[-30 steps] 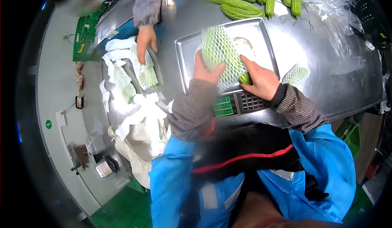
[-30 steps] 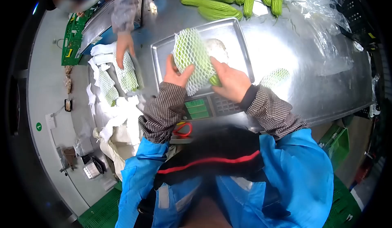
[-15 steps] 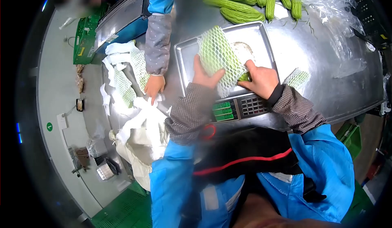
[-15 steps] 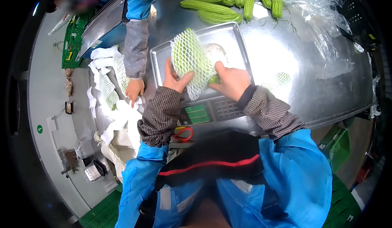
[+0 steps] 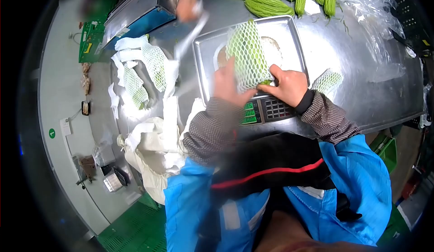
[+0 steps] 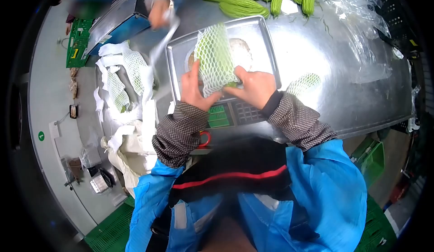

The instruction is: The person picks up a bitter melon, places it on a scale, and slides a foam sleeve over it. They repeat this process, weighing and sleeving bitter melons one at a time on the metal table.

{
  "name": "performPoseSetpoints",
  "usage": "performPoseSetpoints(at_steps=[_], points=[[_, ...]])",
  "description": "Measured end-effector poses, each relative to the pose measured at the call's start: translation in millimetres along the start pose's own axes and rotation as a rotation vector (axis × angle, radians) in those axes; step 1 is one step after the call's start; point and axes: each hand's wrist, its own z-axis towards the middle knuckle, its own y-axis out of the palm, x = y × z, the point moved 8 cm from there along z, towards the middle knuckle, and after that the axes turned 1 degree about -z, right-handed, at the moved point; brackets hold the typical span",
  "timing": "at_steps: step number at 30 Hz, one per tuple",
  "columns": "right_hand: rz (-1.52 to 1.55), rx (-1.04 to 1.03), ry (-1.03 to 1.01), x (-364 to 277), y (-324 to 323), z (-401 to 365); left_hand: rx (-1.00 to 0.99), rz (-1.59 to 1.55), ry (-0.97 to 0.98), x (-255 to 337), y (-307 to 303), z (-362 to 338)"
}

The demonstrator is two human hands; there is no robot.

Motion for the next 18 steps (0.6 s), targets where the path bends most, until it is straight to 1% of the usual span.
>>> performPoseSetpoints(at_steps=[1,2,4,5,6,7,8,9,10,11,12,13,14,15,16,17,18], points=[[0.000,0.000,-0.010,-0.6,2.7,-2.9,0.057,0.094,0.104,4.6,1.7,-4.8],[-0.003,-0.036,-0.018,0.0,3.0,-3.1,0.043,0.063,0.070,-0.6,4.9,-6.7],[0.085,-0.065,-0.049,8.3,6.7,-3.7,0.023,0.000,0.010,-9.1,10.3,-6.1],[0.128,-0.080,-0.064,13.4,9.3,-4.7,0.008,-0.096,-0.024,-15.4,12.7,-7.9],[0.030,-0.085,-0.083,17.5,11.1,-5.9,-0.010,-0.193,-0.055,-23.0,13.9,-9.3],[0.041,-0.088,-0.067,24.4,9.8,-8.2,-0.029,-0.290,-0.087,-28.3,14.4,-10.1],[0.052,-0.090,-0.052,26.9,4.6,-8.5,-0.108,-0.367,-0.172,-22.9,10.7,-13.3],[0.060,-0.088,-0.042,28.9,-2.4,-5.5,-0.136,-0.523,-0.230,-30.2,11.7,-12.2],[0.214,-0.245,0.034,36.9,-2.0,-6.7,-0.164,-0.676,-0.290,-41.0,13.0,-13.4],[0.377,-0.354,0.090,39.9,-6.1,-5.4,-0.195,-0.829,-0.351,-51.0,13.0,-16.1],[0.506,-0.270,0.129,47.2,-11.6,0.9,-0.245,-0.964,-0.397,-60.1,9.9,-12.4],[0.631,-0.184,0.168,55.1,-17.2,8.9,-0.193,-0.962,-0.479,-69.4,11.9,-6.2],[0.519,-0.188,0.222,59.2,-21.6,18.6,-0.140,-0.960,-0.559,-69.3,12.5,2.3],[0.464,-0.164,0.273,63.8,-12.2,27.5,-0.085,-0.959,-0.637,-69.9,14.7,9.9],[0.339,-0.181,0.241,68.0,12.3,36.4,-0.122,-0.981,-0.639,-66.9,26.2,17.7],[0.213,-0.196,0.208,67.1,30.1,44.7,-0.098,-0.889,-0.514,-67.0,36.5,28.7],[0.382,-0.308,0.211,47.6,37.3,47.6,-0.068,-0.795,-0.389,-70.7,50.2,38.8]])
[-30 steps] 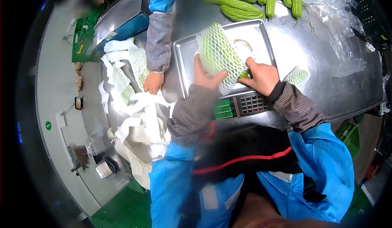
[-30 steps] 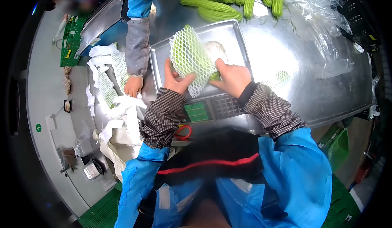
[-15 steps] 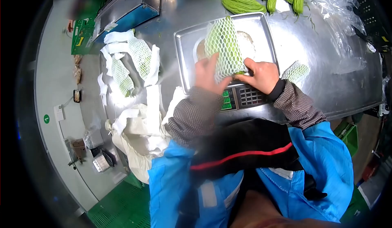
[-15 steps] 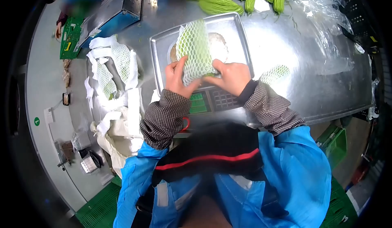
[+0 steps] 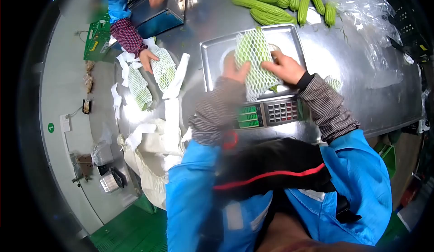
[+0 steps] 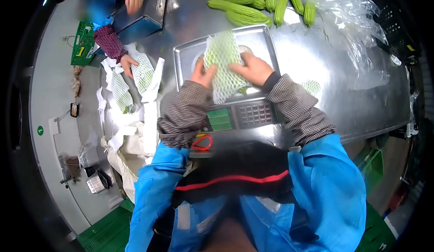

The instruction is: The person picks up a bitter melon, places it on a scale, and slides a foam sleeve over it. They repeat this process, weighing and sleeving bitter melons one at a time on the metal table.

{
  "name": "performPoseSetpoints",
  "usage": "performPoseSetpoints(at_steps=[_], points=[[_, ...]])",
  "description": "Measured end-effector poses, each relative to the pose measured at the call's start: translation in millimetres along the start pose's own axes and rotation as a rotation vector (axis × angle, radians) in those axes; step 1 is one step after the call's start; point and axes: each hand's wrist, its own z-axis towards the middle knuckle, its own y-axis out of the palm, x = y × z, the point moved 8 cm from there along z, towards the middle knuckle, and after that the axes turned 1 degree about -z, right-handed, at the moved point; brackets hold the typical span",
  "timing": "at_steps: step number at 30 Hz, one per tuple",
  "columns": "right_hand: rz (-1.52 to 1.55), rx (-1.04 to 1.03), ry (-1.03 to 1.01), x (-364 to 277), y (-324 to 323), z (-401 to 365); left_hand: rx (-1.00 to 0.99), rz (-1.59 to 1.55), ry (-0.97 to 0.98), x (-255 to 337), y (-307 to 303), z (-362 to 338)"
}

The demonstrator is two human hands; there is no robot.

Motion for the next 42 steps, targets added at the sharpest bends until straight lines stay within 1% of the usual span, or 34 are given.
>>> performPoseSetpoints(at_steps=[1,3,4,5,7,9,10,11,12,13,14,15,16,17,18,19,21,23,24,25,27,28,31,32,33,34,35,36,37,38,39,40,41,42], points=[[-0.131,0.039,0.069,-5.4,5.8,1.9,0.007,0.098,0.126,2.5,3.4,8.4],[0.049,0.154,-0.018,-20.9,7.3,2.7,-0.034,-0.015,0.088,17.4,-1.1,-1.3],[0.156,0.181,-0.113,-26.1,10.9,6.8,-0.051,-0.068,0.071,30.1,-5.9,-10.1],[0.226,0.190,-0.155,-32.1,17.1,13.2,0.018,-0.120,0.074,45.1,-15.0,-23.0],[0.194,0.156,-0.186,-64.8,21.1,22.0,0.098,-0.117,0.141,53.8,-43.0,-28.4],[0.091,0.101,-0.181,-101.8,28.8,40.8,0.194,-0.140,0.133,52.4,-78.8,-22.9],[0.089,0.133,-0.265,-121.7,33.6,52.2,0.231,-0.151,0.132,52.1,-98.2,-16.5],[0.022,0.134,-0.271,-137.9,40.8,66.6,0.277,-0.117,0.114,40.8,-124.1,-5.6],[0.089,0.123,-0.336,-150.3,51.4,83.0,0.271,-0.261,0.144,33.8,-143.9,3.1],[0.048,0.085,-0.264,-154.6,66.5,103.8,0.316,-0.271,0.164,18.8,-170.8,17.3],[-0.014,0.108,-0.245,-154.1,85.7,128.8,0.306,-0.213,0.129,14.1,-192.0,25.0],[-0.051,0.109,-0.296,-154.6,106.0,153.2,0.278,-0.257,0.219,13.6,-206.4,34.0],[-0.048,0.073,-0.293,-165.0,114.7,163.7,0.320,-0.174,0.158,4.0,-226.9,40.9],[-0.155,0.058,-0.233,-180.3,112.1,162.2,0.374,-0.167,0.115,0.1,-239.3,43.9],[-0.188,-0.016,-0.212,-182.5,127.2,177.2,0.400,-0.232,0.098,-5.9,-246.9,47.7],[-0.201,-0.061,-0.193,-182.9,140.9,188.8,0.359,0.024,0.184,-25.2,-271.5,65.7],[-0.260,-0.112,-0.120,-185.9,146.1,197.8,0.389,-0.054,0.082,-25.2,-269.8,67.4],[-0.317,-0.209,-0.121,-190.6,162.3,215.0,0.447,0.035,0.001,-37.5,-272.4,77.4],[-0.392,-0.309,-0.112,-188.5,173.3,223.2,0.478,0.081,-0.039,-43.9,-274.3,79.8],[-0.568,-0.447,-0.179,-174.4,211.7,245.8,0.339,0.085,0.010,-41.0,-263.2,79.3],[-0.553,-0.423,-0.221,-175.3,197.8,231.3,0.338,-0.006,-0.043,-74.6,-258.6,89.6],[-0.570,-0.445,-0.215,-179.1,189.2,224.2,0.394,0.245,-0.082,-86.0,-268.9,94.0],[-0.382,-0.032,-0.449,-184.2,151.4,229.4,0.379,-0.013,-0.035,-98.7,-265.7,86.1],[-0.338,0.139,-0.480,-180.8,118.5,227.3,0.418,0.024,-0.024,-96.8,-268.5,78.3],[-0.288,0.399,-0.528,-165.0,85.4,230.0,0.459,0.059,-0.013,-96.1,-272.9,68.4],[-0.332,0.451,-0.429,-150.6,46.7,233.3,0.503,0.149,0.067,-107.3,-286.8,61.3],[-0.451,0.490,-0.406,-130.3,11.0,237.4,0.534,0.149,0.124,-77.5,-273.8,41.0],[-0.600,0.474,-0.181,-94.2,-20.3,254.5,0.580,0.168,0.135,-62.8,-265.3,25.5],[-0.738,0.533,-0.060,-54.2,-51.0,273.4,0.629,0.186,0.146,-56.1,-260.2,13.7],[-0.861,0.582,0.041,-29.5,-76.9,271.3,0.611,0.185,0.140,-59.1,-256.0,7.0],[-1.041,0.560,0.111,-3.0,-94.2,278.5,0.595,0.184,0.133,-62.6,-252.9,0.5],[-1.119,0.546,0.162,23.4,-104.7,283.7,0.577,0.183,0.128,-64.0,-247.9,-3.4],[-1.144,0.465,0.143,38.3,-111.4,284.0,0.566,0.169,0.116,-61.5,-240.8,-6.9],[-1.147,0.441,0.131,45.0,-113.5,282.1,0.556,0.156,0.105,-55.5,-232.2,-10.8]])
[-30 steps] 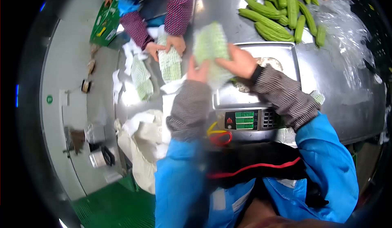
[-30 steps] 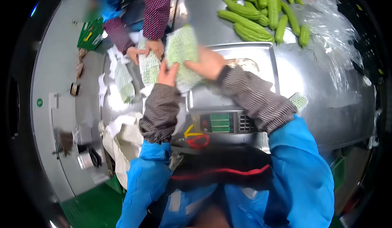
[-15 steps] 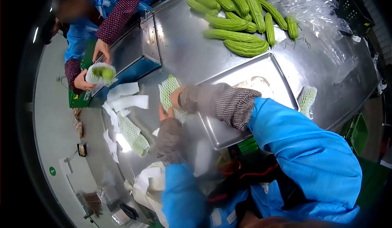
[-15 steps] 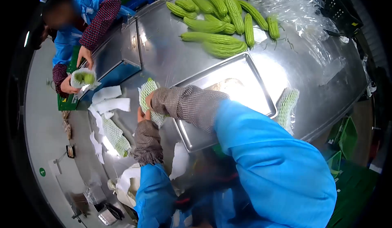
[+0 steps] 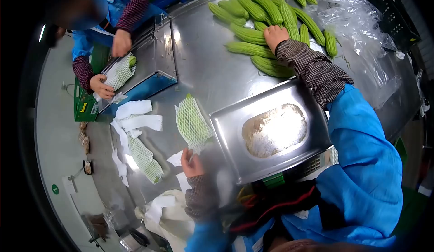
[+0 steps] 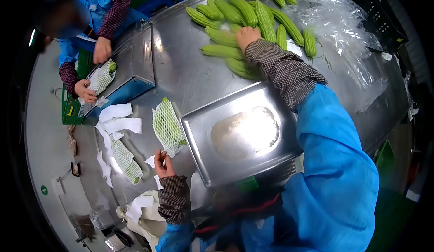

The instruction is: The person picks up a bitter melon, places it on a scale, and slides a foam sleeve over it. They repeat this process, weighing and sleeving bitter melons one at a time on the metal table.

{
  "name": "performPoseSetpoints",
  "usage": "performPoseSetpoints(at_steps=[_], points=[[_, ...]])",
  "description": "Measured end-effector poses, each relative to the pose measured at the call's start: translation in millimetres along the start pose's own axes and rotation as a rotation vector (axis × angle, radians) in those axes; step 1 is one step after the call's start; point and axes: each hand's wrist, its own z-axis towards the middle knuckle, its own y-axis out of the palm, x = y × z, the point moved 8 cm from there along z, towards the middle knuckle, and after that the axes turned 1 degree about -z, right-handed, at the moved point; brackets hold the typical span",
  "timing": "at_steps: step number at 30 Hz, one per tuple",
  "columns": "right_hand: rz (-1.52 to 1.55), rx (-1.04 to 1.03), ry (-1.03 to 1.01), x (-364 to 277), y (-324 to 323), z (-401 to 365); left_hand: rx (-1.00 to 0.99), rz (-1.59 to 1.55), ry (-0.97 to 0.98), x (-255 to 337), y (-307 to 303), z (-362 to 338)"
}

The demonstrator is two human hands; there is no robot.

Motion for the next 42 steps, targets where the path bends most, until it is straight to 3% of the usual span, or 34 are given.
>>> performPoseSetpoints(at_steps=[7,8,12,15,17,21,23,25,28,30,31,32,35,37,39,41,42], points=[[0.117,-0.168,-0.197,3.1,6.8,1.3,-0.099,-0.031,0.042,25.6,18.2,-19.9],[0.166,-0.113,-0.210,6.5,-2.3,-4.4,-0.094,-0.005,0.061,28.0,16.7,-21.2],[0.628,-0.181,-0.165,27.7,-16.2,-32.3,-0.061,-0.048,0.058,46.0,10.1,-33.8],[1.115,-0.134,-0.065,48.2,-37.3,-97.4,-0.052,-0.178,0.016,48.3,5.7,-45.7],[1.396,-0.260,-0.024,37.7,-91.3,-163.9,-0.023,-0.122,0.037,45.1,-2.4,-51.8],[1.551,-0.333,-0.054,4.9,-110.7,-277.1,-0.042,-0.170,0.089,39.9,-16.7,-66.4],[1.261,-0.133,-0.134,-2.8,-111.2,-318.9,-0.032,-0.137,-0.025,44.1,-19.1,-77.8],[1.155,-0.129,-0.148,-16.3,-124.4,-343.7,-0.082,0.089,-0.066,25.7,-22.1,-83.1],[0.847,-0.046,-0.232,-26.2,-137.8,-361.1,-0.208,0.378,0.075,-11.1,-12.2,-90.6],[0.705,0.017,-0.272,-25.2,-150.1,-365.6,-0.274,0.708,0.244,5.2,4.1,-99.7],[0.713,0.067,-0.272,-18.3,-160.0,-366.0,-0.308,0.867,0.333,11.4,15.2,-106.0],[0.740,0.116,-0.248,-9.1,-171.5,-365.2,-0.433,0.899,0.264,2.9,24.1,-108.0],[0.814,0.241,-0.151,17.6,-194.5,-362.0,-0.558,1.064,0.135,-22.6,28.3,-104.5],[0.854,0.265,-0.125,27.8,-199.0,-363.6,-0.341,0.846,0.208,-31.3,7.7,-91.8],[0.931,0.246,-0.128,30.9,-197.2,-366.0,-0.193,0.447,-0.021,-11.7,-16.5,-89.8],[1.034,0.217,-0.149,28.4,-199.3,-367.7,-0.207,0.045,-0.135,-29.5,-38.6,-63.6],[1.076,0.200,-0.161,25.9,-200.9,-367.9,-0.191,0.025,-0.104,-19.6,-50.5,-55.7]])
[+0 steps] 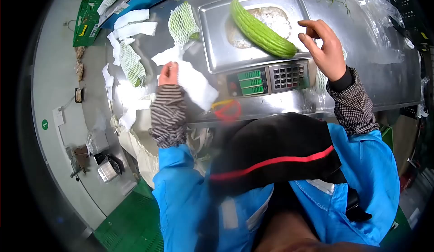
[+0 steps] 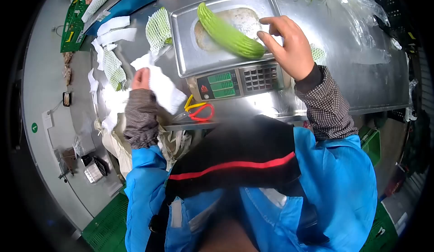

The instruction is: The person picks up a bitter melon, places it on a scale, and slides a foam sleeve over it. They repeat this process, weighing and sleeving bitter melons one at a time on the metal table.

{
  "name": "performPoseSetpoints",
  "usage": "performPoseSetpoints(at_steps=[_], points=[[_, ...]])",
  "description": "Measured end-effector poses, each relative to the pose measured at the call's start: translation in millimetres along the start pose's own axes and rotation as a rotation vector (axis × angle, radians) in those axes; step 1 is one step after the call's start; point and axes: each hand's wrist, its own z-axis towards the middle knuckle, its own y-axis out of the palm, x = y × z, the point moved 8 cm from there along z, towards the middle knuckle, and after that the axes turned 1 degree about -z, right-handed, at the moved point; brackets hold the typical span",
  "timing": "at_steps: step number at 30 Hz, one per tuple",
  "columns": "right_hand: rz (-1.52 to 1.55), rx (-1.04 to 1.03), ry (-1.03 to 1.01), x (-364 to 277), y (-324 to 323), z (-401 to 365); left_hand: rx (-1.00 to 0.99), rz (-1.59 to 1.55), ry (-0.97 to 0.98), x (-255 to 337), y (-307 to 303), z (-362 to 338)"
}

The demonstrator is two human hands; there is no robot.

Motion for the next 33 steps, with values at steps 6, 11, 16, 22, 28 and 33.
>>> performPoseSetpoints(at_steps=[6,11,16,22,28,33], points=[[0.339,-0.097,-0.025,-28.5,18.4,12.9,-0.283,-0.252,-0.154,110.4,31.1,-41.0],[0.310,-0.216,-0.165,-76.9,45.4,26.1,-0.739,-0.618,0.002,148.6,94.9,-79.2],[0.575,-0.403,-0.109,-89.4,92.3,22.8,-0.838,-0.575,-0.043,177.6,136.5,-126.1],[0.417,-0.242,-0.066,-62.7,98.5,2.7,-0.418,-0.218,0.052,149.6,135.9,-120.9],[0.427,-0.235,-0.023,-64.1,75.6,0.6,-0.639,-0.645,-0.343,126.8,181.1,-119.5],[0.260,-0.009,-0.158,-50.4,57.6,-5.4,-0.721,-0.940,-0.472,99.7,214.3,-122.5]])
